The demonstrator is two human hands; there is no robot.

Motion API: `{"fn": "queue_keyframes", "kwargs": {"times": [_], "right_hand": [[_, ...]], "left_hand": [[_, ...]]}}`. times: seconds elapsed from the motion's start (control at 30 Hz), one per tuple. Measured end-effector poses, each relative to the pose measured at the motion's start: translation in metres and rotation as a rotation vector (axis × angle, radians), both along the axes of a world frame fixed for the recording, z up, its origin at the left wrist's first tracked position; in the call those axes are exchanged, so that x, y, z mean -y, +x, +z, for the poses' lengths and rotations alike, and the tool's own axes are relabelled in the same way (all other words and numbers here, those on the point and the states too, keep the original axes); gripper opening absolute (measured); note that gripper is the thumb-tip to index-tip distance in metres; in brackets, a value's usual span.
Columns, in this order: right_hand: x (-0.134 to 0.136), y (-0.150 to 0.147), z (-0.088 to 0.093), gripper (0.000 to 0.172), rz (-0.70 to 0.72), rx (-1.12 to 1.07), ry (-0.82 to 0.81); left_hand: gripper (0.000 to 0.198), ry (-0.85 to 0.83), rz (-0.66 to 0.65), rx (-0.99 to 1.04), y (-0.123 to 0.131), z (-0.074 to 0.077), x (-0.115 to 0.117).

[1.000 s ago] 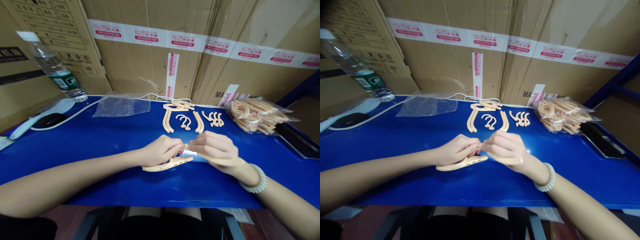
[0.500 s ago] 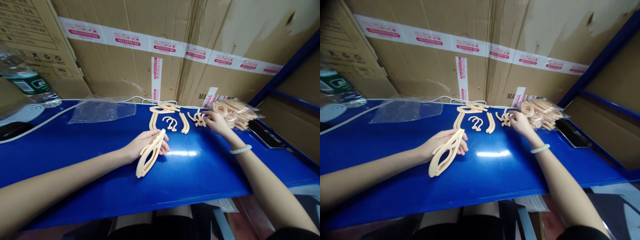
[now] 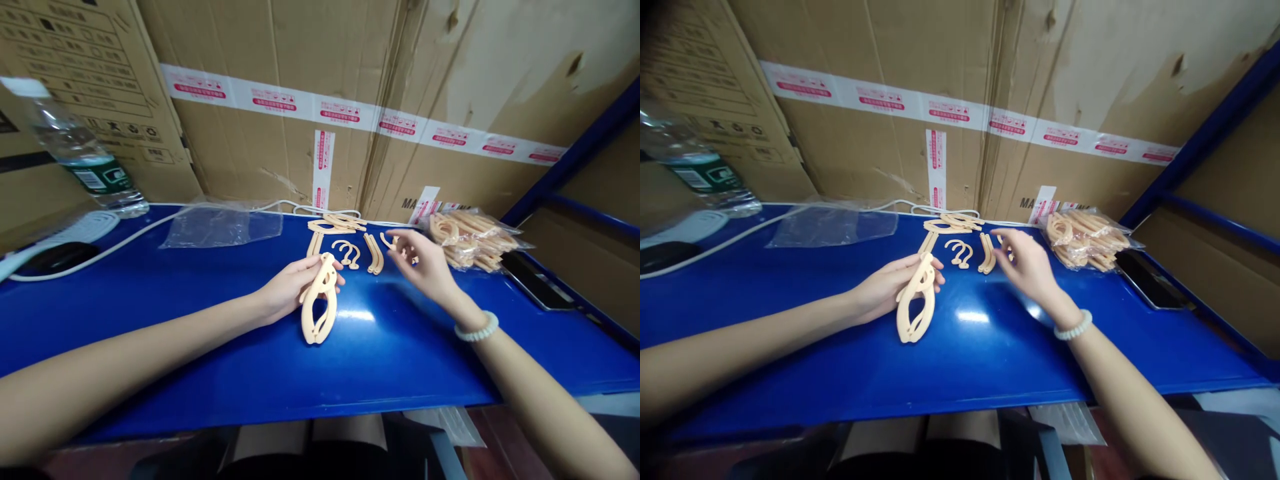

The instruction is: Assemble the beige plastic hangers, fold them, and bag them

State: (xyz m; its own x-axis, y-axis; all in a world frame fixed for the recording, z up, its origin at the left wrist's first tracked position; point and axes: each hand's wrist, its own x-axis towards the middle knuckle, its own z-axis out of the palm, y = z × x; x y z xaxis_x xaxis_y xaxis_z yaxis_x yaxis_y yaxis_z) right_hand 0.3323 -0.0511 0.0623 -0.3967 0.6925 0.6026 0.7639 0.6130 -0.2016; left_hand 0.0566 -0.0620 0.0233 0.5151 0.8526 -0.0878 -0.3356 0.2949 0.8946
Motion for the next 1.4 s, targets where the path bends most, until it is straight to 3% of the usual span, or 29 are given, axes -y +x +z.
{"fn": "queue_keyframes", "kwargs": {"times": [0.13,0.33,0.47,0.63,0.73,0.9,1.03,1.2,1.4], "right_hand": [[0.039,-0.049,-0.004,0.023,0.484,0.268,0.049],[0.054,-0.07,-0.019,0.017,0.59,0.433,0.21],[0.052,-0.071,-0.022,0.014,0.569,0.436,0.303],[0.051,-0.072,-0.026,0.014,0.464,0.469,0.383],[0.05,-0.071,-0.028,0.017,0.385,0.497,0.383],[0.045,-0.067,-0.028,0.026,0.211,0.543,0.229],[0.043,-0.064,-0.028,0.027,0.21,0.512,0.089],[0.046,-0.066,-0.028,0.031,0.248,0.481,0.184],[0.047,-0.068,-0.027,0.031,0.275,0.473,0.252]], "left_hand": [[0.027,0.037,0.058,-0.002,0.001,-0.005,-0.002],[0.042,0.052,0.133,0.005,0.003,-0.007,0.001],[0.044,0.085,0.153,-0.025,0.005,-0.006,0.006],[0.026,0.483,0.124,-0.336,0.004,-0.007,0.014],[0.032,0.613,0.158,-0.473,0.001,-0.007,0.02],[0.036,0.568,0.228,-0.456,-0.001,-0.005,0.026],[0.039,0.534,0.24,-0.342,0.0,-0.007,0.026],[0.046,0.337,0.237,-0.202,0.003,-0.011,0.02],[0.048,0.268,0.229,-0.164,0.005,-0.012,0.021]]}}
